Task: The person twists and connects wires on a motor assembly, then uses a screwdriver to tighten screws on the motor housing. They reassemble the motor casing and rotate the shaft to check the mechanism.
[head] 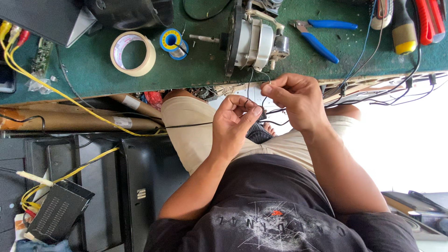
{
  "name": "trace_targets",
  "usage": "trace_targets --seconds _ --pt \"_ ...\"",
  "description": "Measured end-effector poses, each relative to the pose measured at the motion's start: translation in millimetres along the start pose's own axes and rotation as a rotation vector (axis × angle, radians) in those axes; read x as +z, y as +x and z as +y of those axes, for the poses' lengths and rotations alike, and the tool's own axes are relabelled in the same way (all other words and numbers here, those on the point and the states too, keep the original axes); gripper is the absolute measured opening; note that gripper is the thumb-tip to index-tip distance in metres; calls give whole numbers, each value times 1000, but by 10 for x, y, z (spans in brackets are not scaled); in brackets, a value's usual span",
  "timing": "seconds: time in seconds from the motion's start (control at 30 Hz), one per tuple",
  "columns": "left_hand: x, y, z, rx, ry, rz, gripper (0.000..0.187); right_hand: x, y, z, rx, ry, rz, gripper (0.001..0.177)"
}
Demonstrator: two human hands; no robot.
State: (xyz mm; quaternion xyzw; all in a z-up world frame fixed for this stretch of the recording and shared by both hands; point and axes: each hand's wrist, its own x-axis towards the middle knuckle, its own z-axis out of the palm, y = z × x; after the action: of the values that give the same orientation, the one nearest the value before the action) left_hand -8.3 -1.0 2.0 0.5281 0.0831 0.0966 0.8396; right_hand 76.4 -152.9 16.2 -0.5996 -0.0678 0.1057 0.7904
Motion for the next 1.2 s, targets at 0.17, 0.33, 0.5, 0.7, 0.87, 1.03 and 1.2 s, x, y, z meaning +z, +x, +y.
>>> trace_targets --seconds 0.17,0.33,0.5,0.7,0.87,1.03,1.2 --pt "58 -29 54 14 34 -5 24 41 -20 -77 -31 -78 -5 13" --pt "-47 -23 25 4 164 17 20 147 -57 -305 -18 -178 -12 8" --pt "12 -49 36 -2 151 21 19 56 -28 -135 -53 -191 20 12" --pt "-8 -37 27 16 117 14 19 135 -71 -330 79 -138 -68 15" --pt "-12 -21 42 38 144 14 19 -92 -125 37 130 -137 -126 11" --pt "-25 -18 -32 3 110 8 20 12 -146 -97 94 -202 -69 14" --pt "-31 -15 -7 10 111 7 22 -43 -117 -31 42 -294 -1 11"
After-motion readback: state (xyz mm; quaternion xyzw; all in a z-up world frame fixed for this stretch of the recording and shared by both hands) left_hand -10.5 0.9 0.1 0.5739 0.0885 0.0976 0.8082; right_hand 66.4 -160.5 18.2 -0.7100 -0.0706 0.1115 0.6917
